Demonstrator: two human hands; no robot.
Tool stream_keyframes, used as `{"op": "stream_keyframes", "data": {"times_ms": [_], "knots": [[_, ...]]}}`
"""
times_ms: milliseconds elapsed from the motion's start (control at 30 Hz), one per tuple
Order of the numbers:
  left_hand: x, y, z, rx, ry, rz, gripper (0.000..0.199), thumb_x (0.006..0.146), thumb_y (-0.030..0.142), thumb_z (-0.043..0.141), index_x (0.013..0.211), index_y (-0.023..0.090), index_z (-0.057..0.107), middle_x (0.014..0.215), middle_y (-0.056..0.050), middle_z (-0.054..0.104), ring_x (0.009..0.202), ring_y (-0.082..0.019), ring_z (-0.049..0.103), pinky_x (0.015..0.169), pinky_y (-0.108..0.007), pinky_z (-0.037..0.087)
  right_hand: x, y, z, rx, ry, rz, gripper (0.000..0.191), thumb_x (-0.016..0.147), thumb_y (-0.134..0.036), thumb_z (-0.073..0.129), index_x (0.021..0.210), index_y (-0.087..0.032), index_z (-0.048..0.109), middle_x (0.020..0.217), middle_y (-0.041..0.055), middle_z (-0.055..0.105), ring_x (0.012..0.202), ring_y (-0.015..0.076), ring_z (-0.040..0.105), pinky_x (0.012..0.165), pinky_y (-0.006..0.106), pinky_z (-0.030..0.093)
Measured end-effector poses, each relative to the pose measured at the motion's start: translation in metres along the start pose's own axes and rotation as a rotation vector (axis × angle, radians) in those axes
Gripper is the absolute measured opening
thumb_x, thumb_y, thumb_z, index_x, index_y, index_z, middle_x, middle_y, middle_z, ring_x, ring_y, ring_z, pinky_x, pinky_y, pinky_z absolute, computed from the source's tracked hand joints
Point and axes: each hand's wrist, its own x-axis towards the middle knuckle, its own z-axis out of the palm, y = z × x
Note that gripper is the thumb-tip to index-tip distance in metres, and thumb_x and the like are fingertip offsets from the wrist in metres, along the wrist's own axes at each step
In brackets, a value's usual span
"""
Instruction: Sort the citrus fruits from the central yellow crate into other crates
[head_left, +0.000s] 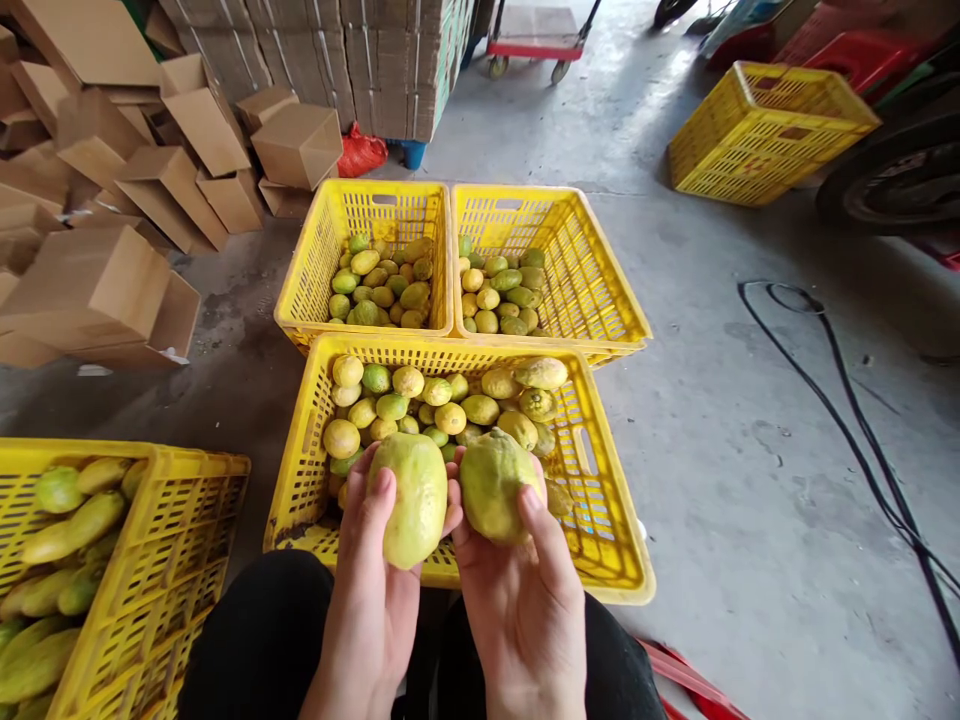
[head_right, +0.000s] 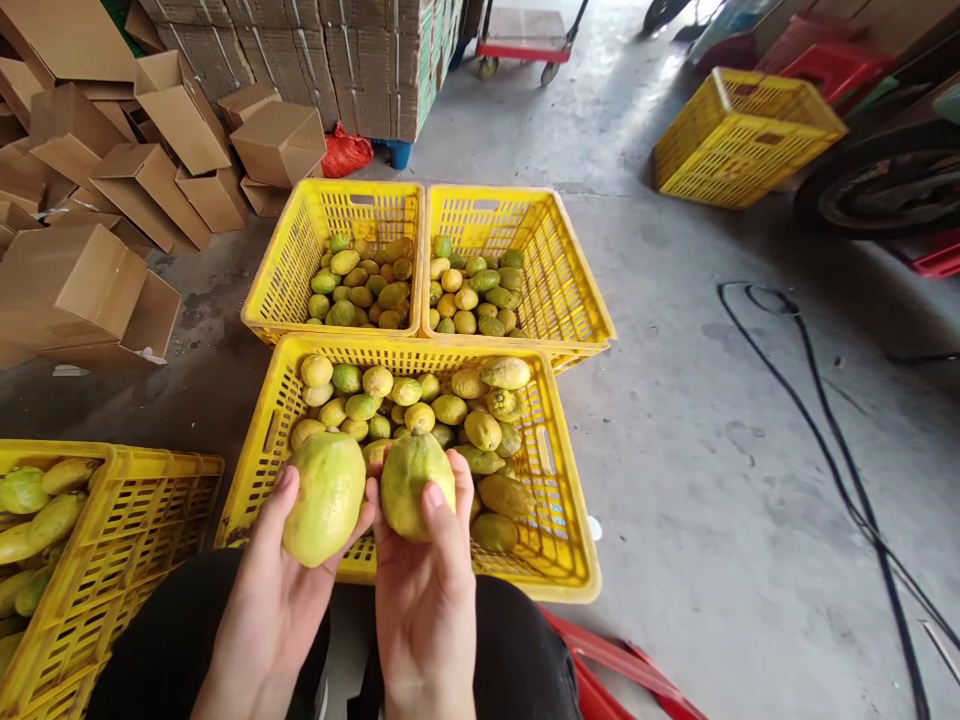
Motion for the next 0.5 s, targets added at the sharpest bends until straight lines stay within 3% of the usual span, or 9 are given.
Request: {"op": "stream_keyframes", "data": {"times_ms": [133, 333, 500], "knots": [[0.0051, -0.0027, -0.0047, -0.002, 0.023, -0.023, 0.057, 0.091, 0.033, 0.077, 0.145, 0.021, 0.06, 0.121, -0.014, 0.077, 0.096, -0.023, 0.08, 0.082, -0.028, 0.065, 0.0022, 0.0031, 0.0016, -0.019, 0.001, -0.02, 0.047, 0.074, -0.031, 0.09, 0.116, -0.027, 0.07, 0.116, 0.0011, 0.074, 0.093, 0.0177, 0.073, 0.081, 0.029, 0.061], [0.0077, -0.0005, 0.0002, -0.043, 0.091, -0.019, 0.045, 0.096, 0.033, 0.069, 0.139, 0.022, 0.065, 0.118, -0.011, 0.079, 0.095, -0.021, 0.08, 0.085, -0.029, 0.066, 0.0062, -0.0006, 0.0055, 0.109, 0.153, 0.093, 0.034, 0.083, -0.043, 0.079, 0.11, -0.024, 0.076, 0.119, 0.0066, 0.076, 0.106, 0.0254, 0.073, 0.084, 0.036, 0.062], [0.006, 0.003, 0.004, -0.105, 0.165, -0.037, 0.037, 0.101, 0.031, 0.058, 0.136, 0.025, 0.07, 0.116, -0.008, 0.08, 0.097, -0.022, 0.08, 0.087, -0.034, 0.067, 0.005, -0.0017, 0.0048, 0.086, 0.112, 0.096, 0.027, 0.083, -0.038, 0.081, 0.106, -0.025, 0.078, 0.115, 0.0064, 0.079, 0.101, 0.027, 0.077, 0.08, 0.037, 0.063]]}}
